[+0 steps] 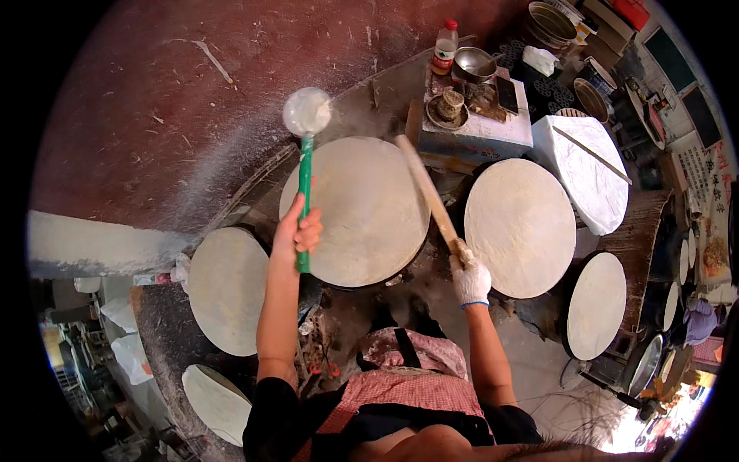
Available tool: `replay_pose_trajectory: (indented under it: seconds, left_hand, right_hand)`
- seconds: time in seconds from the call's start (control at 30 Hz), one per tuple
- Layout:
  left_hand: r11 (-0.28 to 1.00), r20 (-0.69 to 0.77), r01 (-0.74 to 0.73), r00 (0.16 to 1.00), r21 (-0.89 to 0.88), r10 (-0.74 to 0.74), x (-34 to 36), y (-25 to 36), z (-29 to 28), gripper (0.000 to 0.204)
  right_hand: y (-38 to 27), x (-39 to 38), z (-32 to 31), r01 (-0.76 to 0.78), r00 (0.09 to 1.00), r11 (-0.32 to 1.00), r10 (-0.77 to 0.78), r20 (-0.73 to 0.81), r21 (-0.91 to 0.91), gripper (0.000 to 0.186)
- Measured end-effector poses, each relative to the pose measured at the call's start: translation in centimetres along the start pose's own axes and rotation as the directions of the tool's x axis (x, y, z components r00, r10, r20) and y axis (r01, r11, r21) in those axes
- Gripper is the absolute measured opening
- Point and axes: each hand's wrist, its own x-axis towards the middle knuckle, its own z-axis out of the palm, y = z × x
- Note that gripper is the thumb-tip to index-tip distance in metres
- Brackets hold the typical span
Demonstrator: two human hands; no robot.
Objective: The person ladles batter onto multiple hot griddles and spreads it into thin circles using a wooden tool. They flip the crepes and remove finished ones, repeating the process across several cooking surfaces.
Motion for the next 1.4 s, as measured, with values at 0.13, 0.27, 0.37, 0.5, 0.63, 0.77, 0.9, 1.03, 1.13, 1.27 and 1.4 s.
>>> replay_pose_trajectory:
  seconds: [0.13,0.27,0.37,0.5,0.63,0.77,0.9,1.03,1.13,1.27,1.4]
  left_hand:
    - [0.997,-0.279,0.079,0.957,-0.017,-0.081,1.9,0.6,-1.6,0.033]
    - [0.991,-0.354,0.131,0.928,0.017,-0.117,5.8,-0.3,-2.6,0.021]
    - [0.986,-0.393,0.117,0.918,0.121,-0.061,8.5,-1.4,-1.8,0.015]
    - [0.959,-0.438,0.112,0.899,0.259,0.014,11.7,-2.5,-3.8,0.013]
    - [0.945,-0.47,0.123,0.882,0.302,0.036,11.8,-2.7,-4.3,0.013]
    - [0.983,-0.241,0.183,0.953,-0.021,-0.182,9.6,-0.4,-5.2,0.017]
    - [0.983,-0.003,-0.056,0.998,0.173,0.057,3.0,0.6,-0.8,0.03]
    - [0.985,-0.184,0.013,0.983,0.17,0.019,0.2,1.3,0.6,0.032]
    - [0.983,-0.178,0.036,0.984,0.181,-0.003,-3.7,-0.8,0.1,0.032]
    - [0.982,-0.057,0.039,0.997,-0.185,-0.05,-10.1,-7.3,-1.9,0.033]
    - [0.872,-0.097,-0.141,0.989,-0.47,0.108,-17.9,-15.7,-5.1,0.028]
  right_hand:
    - [1.6,0.9,1.6,0.166,0.981,0.957,-0.135,-0.142,0.237,0.033]
    - [0.7,0.9,3.0,0.153,0.988,0.853,-0.114,-0.107,0.498,0.033]
    - [0.2,1.1,3.4,0.058,0.996,0.845,-0.086,0.028,0.532,0.034]
    - [-0.3,1.8,5.2,0.135,0.987,0.855,-0.158,0.003,0.501,0.032]
    - [-0.9,2.3,6.1,0.185,0.981,0.903,-0.196,-0.012,0.389,0.029]
    - [-2.7,1.8,2.8,0.201,0.979,0.95,-0.199,-0.034,0.239,0.028]
    - [-1.4,0.5,1.1,0.289,0.946,0.899,-0.215,-0.243,0.329,0.029]
    - [-1.9,2.1,2.4,0.242,0.969,0.948,-0.226,-0.099,0.205,0.031]
    - [-2.0,4.0,2.7,0.166,0.986,0.957,-0.168,-0.011,0.238,0.034]
    - [-0.9,3.8,1.1,0.251,0.967,0.777,-0.228,-0.113,0.577,0.038]
    - [-1.4,2.4,3.3,0.126,0.941,0.666,-0.315,0.124,0.735,0.044]
